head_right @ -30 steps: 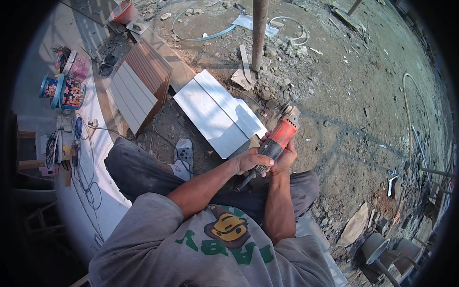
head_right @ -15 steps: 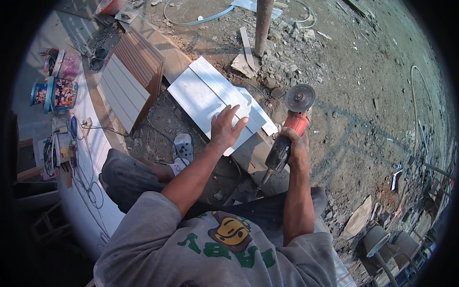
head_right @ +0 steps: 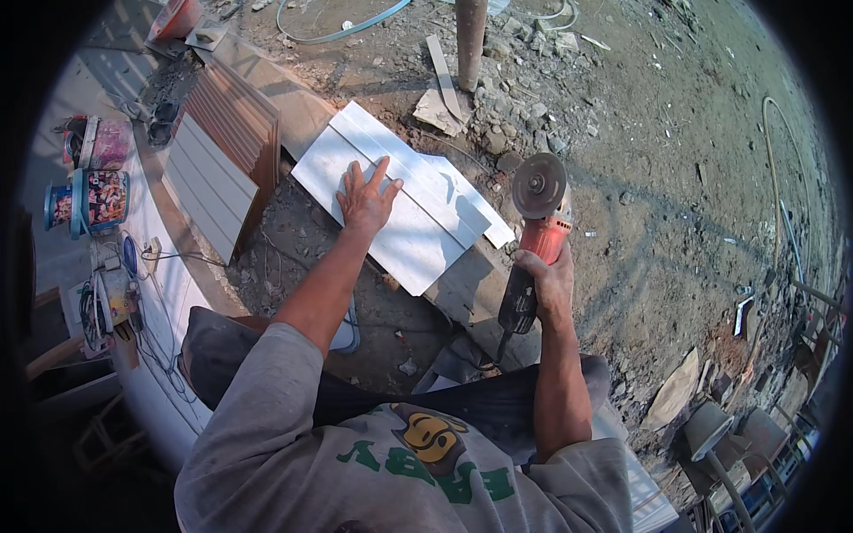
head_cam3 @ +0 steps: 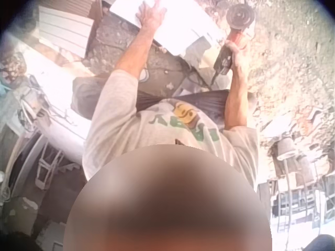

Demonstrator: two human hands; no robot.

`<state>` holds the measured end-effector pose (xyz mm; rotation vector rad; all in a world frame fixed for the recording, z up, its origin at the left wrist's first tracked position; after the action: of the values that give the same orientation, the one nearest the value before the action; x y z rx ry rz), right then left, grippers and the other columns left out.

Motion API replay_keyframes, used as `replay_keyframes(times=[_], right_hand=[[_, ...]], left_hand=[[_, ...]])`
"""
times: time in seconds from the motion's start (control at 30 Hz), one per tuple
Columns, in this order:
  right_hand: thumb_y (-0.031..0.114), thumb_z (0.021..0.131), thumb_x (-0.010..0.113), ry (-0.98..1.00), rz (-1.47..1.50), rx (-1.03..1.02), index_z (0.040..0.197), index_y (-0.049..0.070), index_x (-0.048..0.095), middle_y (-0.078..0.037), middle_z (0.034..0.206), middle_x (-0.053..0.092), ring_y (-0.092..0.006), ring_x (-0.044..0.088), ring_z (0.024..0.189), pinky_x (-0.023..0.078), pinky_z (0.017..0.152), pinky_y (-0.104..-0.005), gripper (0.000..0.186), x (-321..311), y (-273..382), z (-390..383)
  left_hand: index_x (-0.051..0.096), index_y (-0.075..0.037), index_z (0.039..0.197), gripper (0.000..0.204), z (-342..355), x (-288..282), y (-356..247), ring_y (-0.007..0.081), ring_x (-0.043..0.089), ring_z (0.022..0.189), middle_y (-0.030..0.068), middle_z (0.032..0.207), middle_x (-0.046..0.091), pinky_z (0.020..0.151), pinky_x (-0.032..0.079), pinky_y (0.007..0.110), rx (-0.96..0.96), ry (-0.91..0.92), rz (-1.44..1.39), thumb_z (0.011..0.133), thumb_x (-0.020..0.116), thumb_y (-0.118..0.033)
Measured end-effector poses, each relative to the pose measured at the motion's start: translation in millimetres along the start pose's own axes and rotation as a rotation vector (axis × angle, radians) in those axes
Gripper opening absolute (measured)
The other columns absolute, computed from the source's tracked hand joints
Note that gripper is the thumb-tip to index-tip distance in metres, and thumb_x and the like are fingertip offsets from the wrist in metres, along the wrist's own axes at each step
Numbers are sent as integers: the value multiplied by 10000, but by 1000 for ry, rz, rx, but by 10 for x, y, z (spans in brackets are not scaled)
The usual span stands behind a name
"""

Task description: Cutting a white ceramic tile using a handheld angle grinder.

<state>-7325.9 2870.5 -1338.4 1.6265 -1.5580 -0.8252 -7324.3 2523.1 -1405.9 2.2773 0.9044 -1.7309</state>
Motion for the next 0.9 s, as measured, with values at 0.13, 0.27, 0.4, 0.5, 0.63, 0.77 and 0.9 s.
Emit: replay_keyframes(times=[0.13, 0.27, 0.4, 0.5, 0.63, 0.77, 0.9], right_hand=[[164, 719, 699, 5, -8, -17, 1111, 17, 514, -33, 849, 560, -117, 564, 679, 476, 611, -268, 458, 48, 6, 80], [114, 683, 730, 78, -159, 63, 1155, 11, 496, -50, 941, 586, -132, 583, 787, 490, 714, -280, 537, 96, 139, 181], [159, 627, 755, 149, -386, -42, 1164, 7, 490, -61, 975, 585, -167, 581, 847, 490, 781, -315, 617, 112, 160, 356], [174, 604, 747, 235, -512, -90, 1149, 0, 506, -71, 983, 591, -186, 584, 866, 484, 800, -329, 621, 163, 187, 479], [236, 575, 727, 335, -991, -98, 1122, 9, 532, -193, 942, 638, -335, 633, 895, 480, 816, -397, 624, 208, 146, 558], [254, 561, 728, 388, -1177, -14, 1081, 25, 516, -229, 946, 644, -411, 624, 919, 474, 817, -449, 606, 187, 27, 541], [261, 566, 738, 398, -1231, 35, 1075, 36, 514, -229, 952, 648, -421, 622, 935, 474, 820, -463, 600, 109, -3, 534]], left_hand=[[352, -396, 1442, 615, 7, 61, 10, 412, 116, 1436, 216, 1544, 163, 1081, 191, 673, -41, 76, 18, 886, 543, -576], [362, -391, 1435, 654, 63, 85, 47, 405, 113, 1438, 203, 1550, 156, 1055, 197, 709, -58, 51, 43, 852, 589, -582], [381, -383, 1424, 669, 144, 100, 101, 413, 107, 1436, 208, 1545, 173, 1039, 203, 727, -70, 80, 53, 830, 626, -571], [420, -366, 1411, 665, 162, 118, 103, 418, 130, 1430, 213, 1535, 203, 1024, 214, 735, -80, 64, 40, 816, 665, -536], [387, -384, 1419, 674, 209, 181, 209, 428, 114, 1429, 217, 1537, 184, 1028, 213, 734, -83, 71, 31, 821, 655, -539], [400, -378, 1409, 665, 232, 199, 238, 426, 102, 1430, 211, 1539, 176, 1024, 224, 734, -94, 58, 29, 818, 665, -527], [414, -365, 1399, 650, 253, 227, 214, 424, 98, 1431, 210, 1539, 174, 1023, 234, 732, -92, 66, 3, 821, 674, -508]])
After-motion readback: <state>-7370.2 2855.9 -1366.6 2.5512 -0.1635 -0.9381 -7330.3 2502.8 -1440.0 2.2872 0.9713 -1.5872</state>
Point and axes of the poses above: each hand's wrist, its own z-axis towards the middle knuckle, its own x-axis out of the palm, y = z × x, the point moved 7 cm from there along z, towards the middle knuckle
